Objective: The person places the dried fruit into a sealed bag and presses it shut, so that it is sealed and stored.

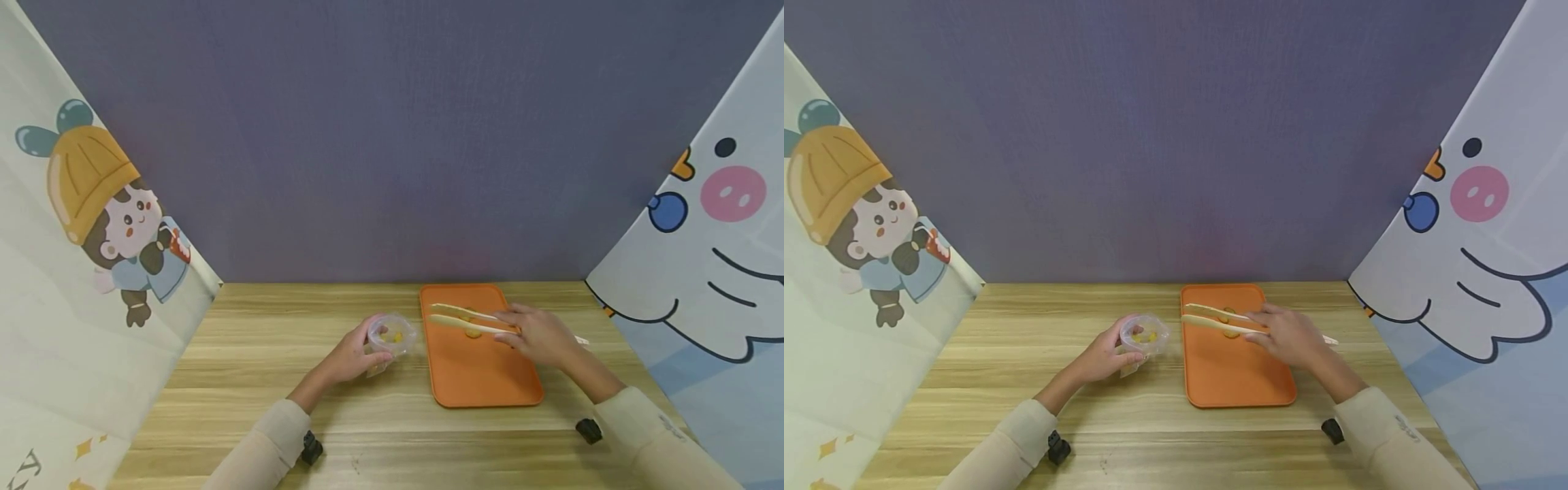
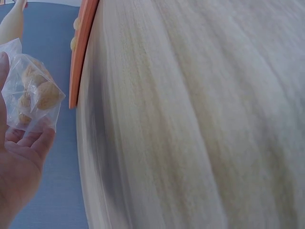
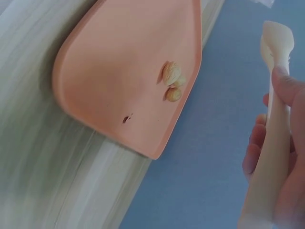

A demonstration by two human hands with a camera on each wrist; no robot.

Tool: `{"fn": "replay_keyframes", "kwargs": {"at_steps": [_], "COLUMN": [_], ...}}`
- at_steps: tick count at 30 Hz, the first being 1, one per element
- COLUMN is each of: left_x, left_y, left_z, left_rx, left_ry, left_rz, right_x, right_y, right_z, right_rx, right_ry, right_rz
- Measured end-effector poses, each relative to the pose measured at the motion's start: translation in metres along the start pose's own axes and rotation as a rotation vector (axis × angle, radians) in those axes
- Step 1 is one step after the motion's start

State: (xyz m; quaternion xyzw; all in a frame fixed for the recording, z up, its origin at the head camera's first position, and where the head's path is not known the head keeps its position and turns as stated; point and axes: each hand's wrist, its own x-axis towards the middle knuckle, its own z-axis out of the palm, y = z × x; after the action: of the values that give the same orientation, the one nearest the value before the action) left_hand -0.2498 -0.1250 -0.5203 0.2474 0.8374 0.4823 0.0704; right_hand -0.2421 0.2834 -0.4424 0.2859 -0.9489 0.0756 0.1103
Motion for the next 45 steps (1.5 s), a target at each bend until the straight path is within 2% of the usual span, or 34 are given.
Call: {"fn": "replay_keyframes", "kwargs": {"at_steps": [9,12,26,35,45], "left_x": [-0.001,-0.002,-0.003,-0.004,-0.005], "left_y": [0.001,0.000,-0.003,-0.004,-0.003], "left_z": [-0.002,-0.002,-0.003,-0.003,-0.004], "left_rx": [-0.007,-0.005,0.006,0.016,0.008], "left_ry": [0.005,0.001,-0.009,-0.012,-0.013], "left_rz": [-0.009,0.002,-0.024,-0.010,-0.016], "right_x": [-0.013,-0.015,-0.027,-0.033,-0.037], "right_y": [0.018,0.021,0.036,0.041,0.053], "right_z": [0.007,0.008,0.013,0.018,0.026], "right_rx": [-0.036,-0.038,-0.055,-0.049,-0.046], "right_ry": [0.012,0.021,0.039,0.031,-0.010], "right_rz": [0.005,-0.003,0.004,0.006,0.057]}}
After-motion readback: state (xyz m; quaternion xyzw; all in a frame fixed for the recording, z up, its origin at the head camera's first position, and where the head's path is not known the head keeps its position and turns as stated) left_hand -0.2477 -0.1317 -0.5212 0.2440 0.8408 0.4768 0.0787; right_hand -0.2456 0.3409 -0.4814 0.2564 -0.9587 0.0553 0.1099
